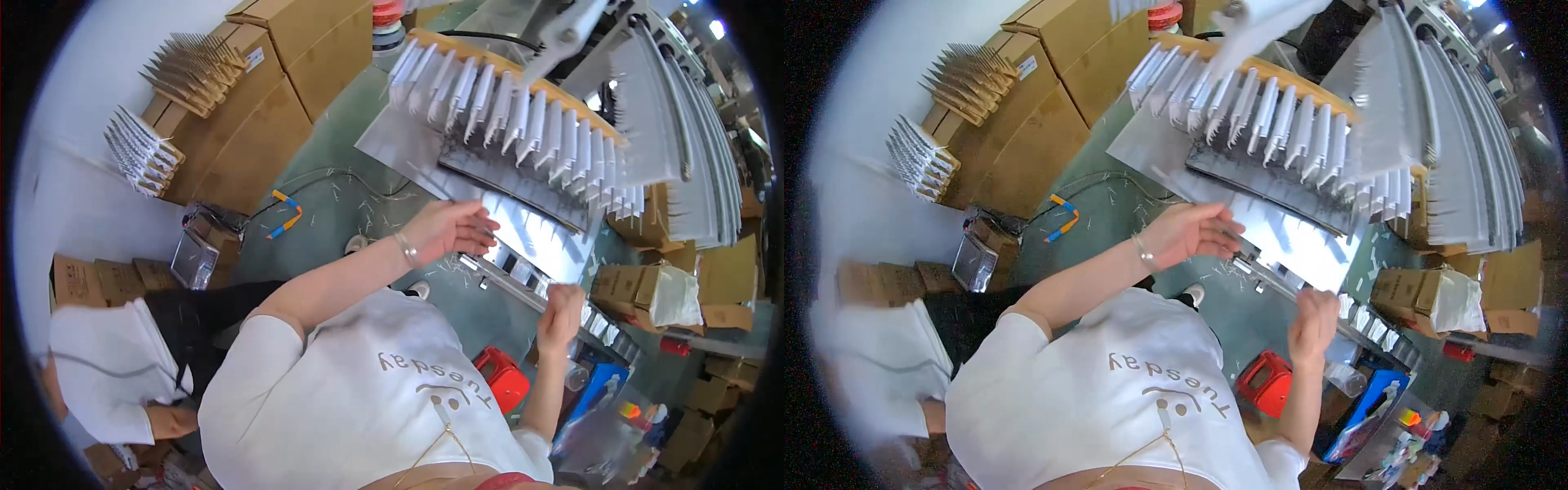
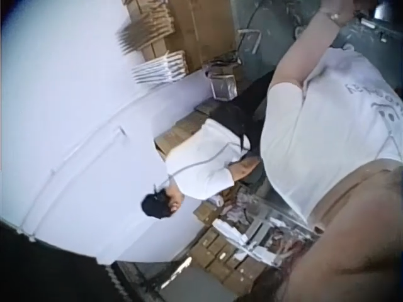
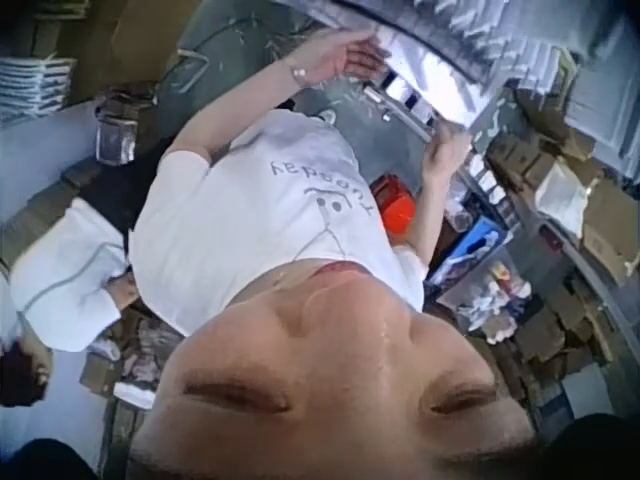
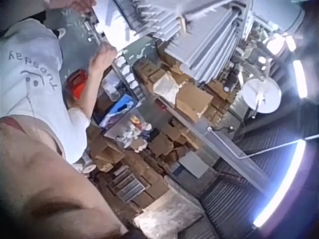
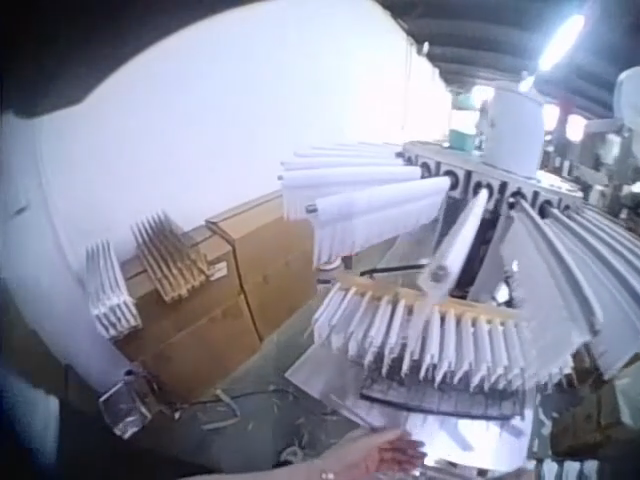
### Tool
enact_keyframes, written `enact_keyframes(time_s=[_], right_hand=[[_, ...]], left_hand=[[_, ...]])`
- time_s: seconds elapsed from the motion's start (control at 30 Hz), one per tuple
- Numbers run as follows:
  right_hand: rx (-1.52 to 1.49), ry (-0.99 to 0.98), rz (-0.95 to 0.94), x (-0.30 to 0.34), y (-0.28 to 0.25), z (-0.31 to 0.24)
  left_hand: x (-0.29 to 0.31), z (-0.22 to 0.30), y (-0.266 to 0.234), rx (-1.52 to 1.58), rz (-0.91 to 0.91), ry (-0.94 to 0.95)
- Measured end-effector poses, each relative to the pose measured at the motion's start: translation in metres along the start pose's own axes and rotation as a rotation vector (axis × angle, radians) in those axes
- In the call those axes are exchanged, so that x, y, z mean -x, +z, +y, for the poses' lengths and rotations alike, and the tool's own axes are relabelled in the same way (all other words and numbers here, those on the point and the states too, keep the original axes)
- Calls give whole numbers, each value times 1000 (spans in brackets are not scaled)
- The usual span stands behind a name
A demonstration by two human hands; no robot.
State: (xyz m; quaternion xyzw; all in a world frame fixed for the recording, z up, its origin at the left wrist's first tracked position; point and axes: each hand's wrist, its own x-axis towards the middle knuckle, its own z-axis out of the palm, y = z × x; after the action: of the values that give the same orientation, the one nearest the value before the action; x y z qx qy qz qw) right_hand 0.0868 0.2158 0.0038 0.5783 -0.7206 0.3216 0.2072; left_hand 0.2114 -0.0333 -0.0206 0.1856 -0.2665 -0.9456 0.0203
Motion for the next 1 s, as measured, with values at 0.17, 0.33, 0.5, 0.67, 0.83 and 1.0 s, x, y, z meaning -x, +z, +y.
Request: enact_keyframes(time_s=[0.17, 0.33, 0.5, 0.67, 0.83, 1.0], right_hand=[[-833, 769, 280, 0, 33, -100], [-951, 684, 358, -59, 87, -178], [-754, 563, 526, -85, 98, -242], [-355, 667, 604, -108, 119, -300], [-256, 697, 659, -128, 136, -323], [-143, 732, 651, -146, 149, -335]], left_hand=[[49, 47, -41, 50, -332, -77], [59, 118, -68, -18, -593, -223], [47, 218, -112, -646, -605, -121], [-36, 245, -122, -569, -104, 312], [-74, 233, -94, -378, -38, 421], [-83, 223, -98, -492, -79, 513]])
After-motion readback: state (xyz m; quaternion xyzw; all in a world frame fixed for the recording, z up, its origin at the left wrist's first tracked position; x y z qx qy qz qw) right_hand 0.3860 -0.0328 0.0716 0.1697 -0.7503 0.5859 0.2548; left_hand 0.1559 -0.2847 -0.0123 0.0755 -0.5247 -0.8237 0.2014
